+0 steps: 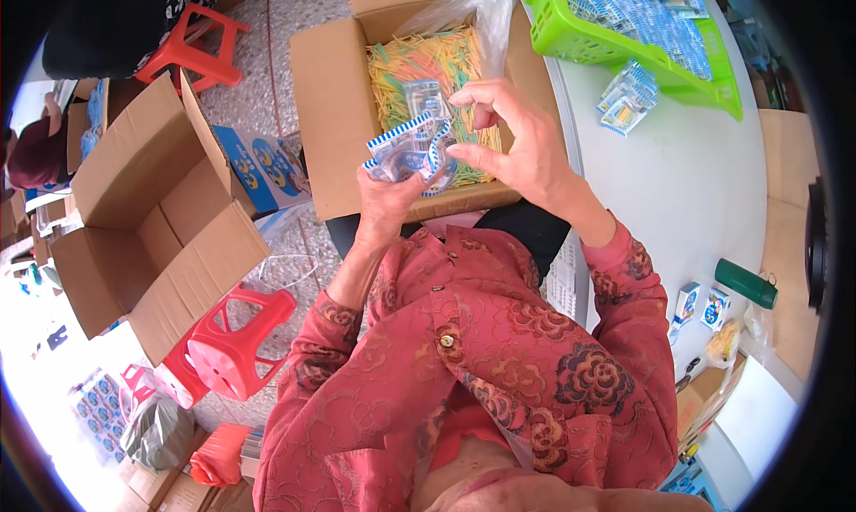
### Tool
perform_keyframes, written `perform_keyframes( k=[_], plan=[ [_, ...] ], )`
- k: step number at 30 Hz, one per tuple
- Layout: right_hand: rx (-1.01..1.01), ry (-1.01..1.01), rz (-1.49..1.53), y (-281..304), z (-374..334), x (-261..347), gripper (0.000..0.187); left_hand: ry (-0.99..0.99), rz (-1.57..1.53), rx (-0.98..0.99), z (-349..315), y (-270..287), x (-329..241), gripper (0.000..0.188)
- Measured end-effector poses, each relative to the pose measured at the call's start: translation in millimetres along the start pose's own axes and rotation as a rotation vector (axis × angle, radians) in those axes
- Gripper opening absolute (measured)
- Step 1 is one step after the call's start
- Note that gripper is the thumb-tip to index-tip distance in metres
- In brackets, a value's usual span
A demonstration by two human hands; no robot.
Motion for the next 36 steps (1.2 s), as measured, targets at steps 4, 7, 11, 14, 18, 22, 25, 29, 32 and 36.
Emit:
perform_keyframes(
  k=[4,7,11,14,18,22,25,29,32,36],
  plan=[
    [0.203,-0.051,0.120,-21.6,0.4,-22.4,0.023,0.009,-0.032,0.017,-3.1,1.4,1.5,0.032],
    [0.289,-0.121,0.173,-31.6,-1.8,-29.3,0.019,-0.025,-0.009,0.042,-3.5,4.0,5.3,0.033],
    [0.219,-0.015,0.127,-29.9,-1.7,-19.3,0.012,-0.075,-0.046,0.000,-5.6,3.0,-7.1,0.026],
    [0.172,0.051,0.035,-29.0,-3.9,-14.8,0.010,-0.087,-0.057,-0.026,-7.7,3.8,-9.7,0.027],
    [0.184,0.068,0.045,-31.5,-7.2,-12.5,0.014,-0.130,-0.054,-0.045,-8.5,7.2,-11.2,0.026],
    [0.087,0.088,0.137,-23.6,-11.6,-0.8,0.020,-0.113,-0.015,-0.028,-4.6,11.0,-6.3,0.025],
    [-0.022,0.119,0.088,-7.6,-14.5,15.1,0.024,-0.089,-0.043,-0.056,-3.4,13.9,-2.0,0.025],
    [-0.016,0.277,-0.124,-5.6,-17.7,30.9,0.027,-0.087,-0.087,-0.065,-5.0,13.2,-1.8,0.027],
    [-0.032,0.431,-0.281,-11.9,-22.0,39.0,0.025,-0.069,-0.077,-0.056,-5.9,12.5,-0.1,0.028],
    [0.006,0.559,-0.432,-14.9,-25.2,44.2,0.024,-0.032,-0.034,-0.020,-5.1,16.8,4.5,0.033]
  ],
)
Point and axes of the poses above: each hand's wrist, its own z-axis towards the middle knuckle, its own y-axis out of the back of the hand, x = y × z, the point moved 8 cm from there along z, towards the middle knuckle, and after that the axes turned 5 degrees about -y, right-handed, at the moved point
